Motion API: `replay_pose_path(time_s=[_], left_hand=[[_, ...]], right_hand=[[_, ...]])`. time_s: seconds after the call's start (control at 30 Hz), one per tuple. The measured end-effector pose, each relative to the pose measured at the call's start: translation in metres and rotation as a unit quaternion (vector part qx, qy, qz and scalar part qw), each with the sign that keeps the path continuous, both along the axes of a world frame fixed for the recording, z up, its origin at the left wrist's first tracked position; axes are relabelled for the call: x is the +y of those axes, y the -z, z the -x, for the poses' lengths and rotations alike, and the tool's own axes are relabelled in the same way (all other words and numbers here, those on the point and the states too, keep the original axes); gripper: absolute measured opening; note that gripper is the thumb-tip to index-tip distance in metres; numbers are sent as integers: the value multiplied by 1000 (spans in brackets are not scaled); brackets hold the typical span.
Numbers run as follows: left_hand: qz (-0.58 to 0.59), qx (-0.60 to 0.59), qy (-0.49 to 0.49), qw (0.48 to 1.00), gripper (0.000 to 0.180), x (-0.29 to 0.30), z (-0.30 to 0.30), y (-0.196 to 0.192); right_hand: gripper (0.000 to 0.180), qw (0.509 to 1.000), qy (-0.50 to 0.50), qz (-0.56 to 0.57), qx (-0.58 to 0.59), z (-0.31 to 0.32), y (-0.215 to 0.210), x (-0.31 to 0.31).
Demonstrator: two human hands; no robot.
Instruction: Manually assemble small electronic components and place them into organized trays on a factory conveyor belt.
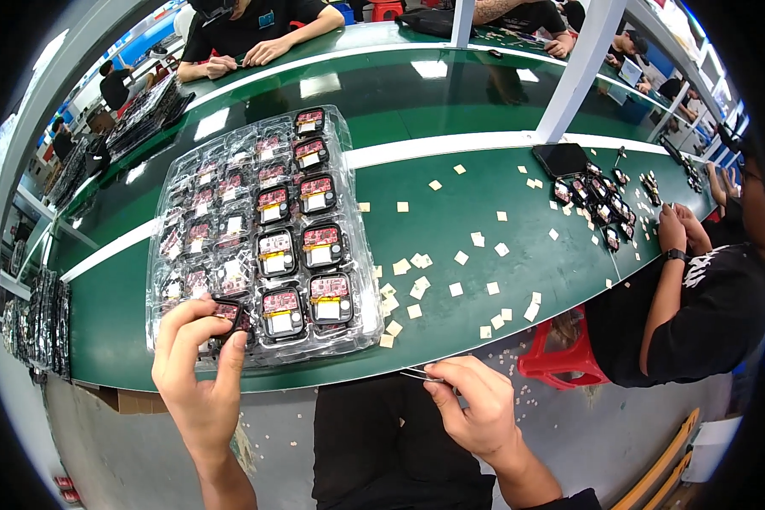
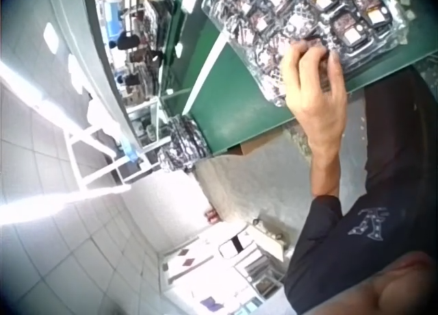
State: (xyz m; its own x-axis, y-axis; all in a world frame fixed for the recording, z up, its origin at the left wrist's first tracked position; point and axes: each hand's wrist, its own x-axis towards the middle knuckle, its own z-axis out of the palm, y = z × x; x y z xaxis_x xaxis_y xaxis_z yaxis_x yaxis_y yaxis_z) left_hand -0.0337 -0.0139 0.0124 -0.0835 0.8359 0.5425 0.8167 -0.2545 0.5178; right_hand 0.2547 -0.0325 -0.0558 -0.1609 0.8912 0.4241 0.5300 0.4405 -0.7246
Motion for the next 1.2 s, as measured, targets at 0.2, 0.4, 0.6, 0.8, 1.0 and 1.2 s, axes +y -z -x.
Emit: replay_pose_path(time_s=[0.2, 0.4, 0.6, 0.8, 1.0, 1.2], left_hand=[[-18, 86, 33, 996, 32, 4, 0, 11], [21, 212, 7, 977, 43, -14, 7, 7], [-1, 258, 51, 965, 49, -12, 2, 1], [-24, 220, 26, 975, 44, -18, -5, -6], [-189, 164, 2, 968, 27, -42, -8, 13], [-183, 49, 129, 973, 11, -63, -41, 37]], right_hand=[[22, 1000, 29, 1, -5, -14, -4, 4], [20, 994, 94, -51, -17, -35, -5, 35], [17, 901, 378, -55, -204, -129, 8, 95], [54, 764, 562, 125, -291, -201, 16, 129], [44, 783, 546, 120, -274, -220, 12, 132], [30, 898, 405, -65, -162, -175, 11, 97]])
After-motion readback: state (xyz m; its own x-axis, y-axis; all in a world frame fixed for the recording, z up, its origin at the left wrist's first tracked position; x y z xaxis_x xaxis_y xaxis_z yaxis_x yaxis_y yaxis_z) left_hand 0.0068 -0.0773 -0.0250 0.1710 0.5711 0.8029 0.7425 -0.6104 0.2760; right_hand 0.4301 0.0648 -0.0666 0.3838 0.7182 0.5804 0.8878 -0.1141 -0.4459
